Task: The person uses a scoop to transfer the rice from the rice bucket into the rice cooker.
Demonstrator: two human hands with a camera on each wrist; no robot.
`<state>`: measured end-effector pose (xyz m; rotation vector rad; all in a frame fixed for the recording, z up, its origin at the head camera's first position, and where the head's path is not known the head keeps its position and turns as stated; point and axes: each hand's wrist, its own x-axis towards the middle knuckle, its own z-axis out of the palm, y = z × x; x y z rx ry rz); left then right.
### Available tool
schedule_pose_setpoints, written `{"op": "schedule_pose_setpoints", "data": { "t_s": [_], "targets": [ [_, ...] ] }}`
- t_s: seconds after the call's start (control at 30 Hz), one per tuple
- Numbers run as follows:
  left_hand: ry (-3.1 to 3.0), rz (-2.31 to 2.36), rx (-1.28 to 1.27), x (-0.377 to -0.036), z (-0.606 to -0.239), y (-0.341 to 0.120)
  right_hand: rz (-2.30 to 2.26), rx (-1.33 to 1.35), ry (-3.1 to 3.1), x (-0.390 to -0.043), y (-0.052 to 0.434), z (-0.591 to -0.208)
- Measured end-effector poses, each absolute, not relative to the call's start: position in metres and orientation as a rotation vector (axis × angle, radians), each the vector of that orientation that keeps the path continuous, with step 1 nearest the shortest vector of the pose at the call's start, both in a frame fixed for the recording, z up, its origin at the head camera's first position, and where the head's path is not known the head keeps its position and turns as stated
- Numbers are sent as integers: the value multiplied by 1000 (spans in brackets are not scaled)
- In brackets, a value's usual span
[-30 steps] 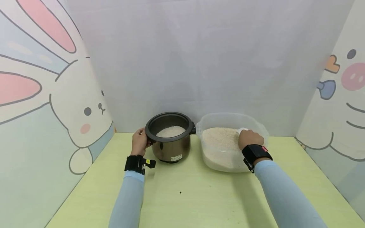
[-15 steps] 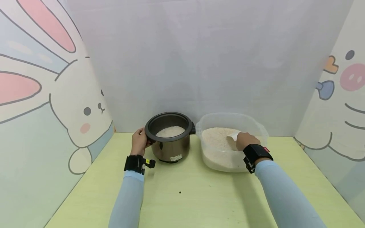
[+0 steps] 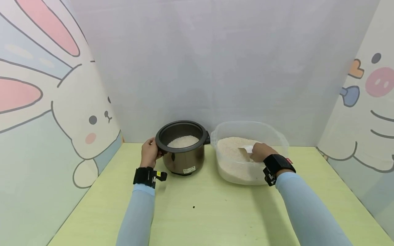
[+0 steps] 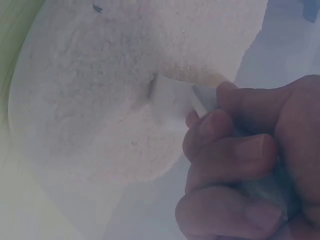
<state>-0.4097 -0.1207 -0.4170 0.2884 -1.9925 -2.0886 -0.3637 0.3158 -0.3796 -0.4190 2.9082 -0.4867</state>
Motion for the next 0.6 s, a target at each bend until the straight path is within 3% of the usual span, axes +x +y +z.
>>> {"op": "schedule_pose_setpoints", "data": {
  "t_s": [0.6],
  "targets": [
    [-1982, -2080, 282, -409, -417, -120, -629, -565, 2773, -363, 316, -374]
  ]
}}
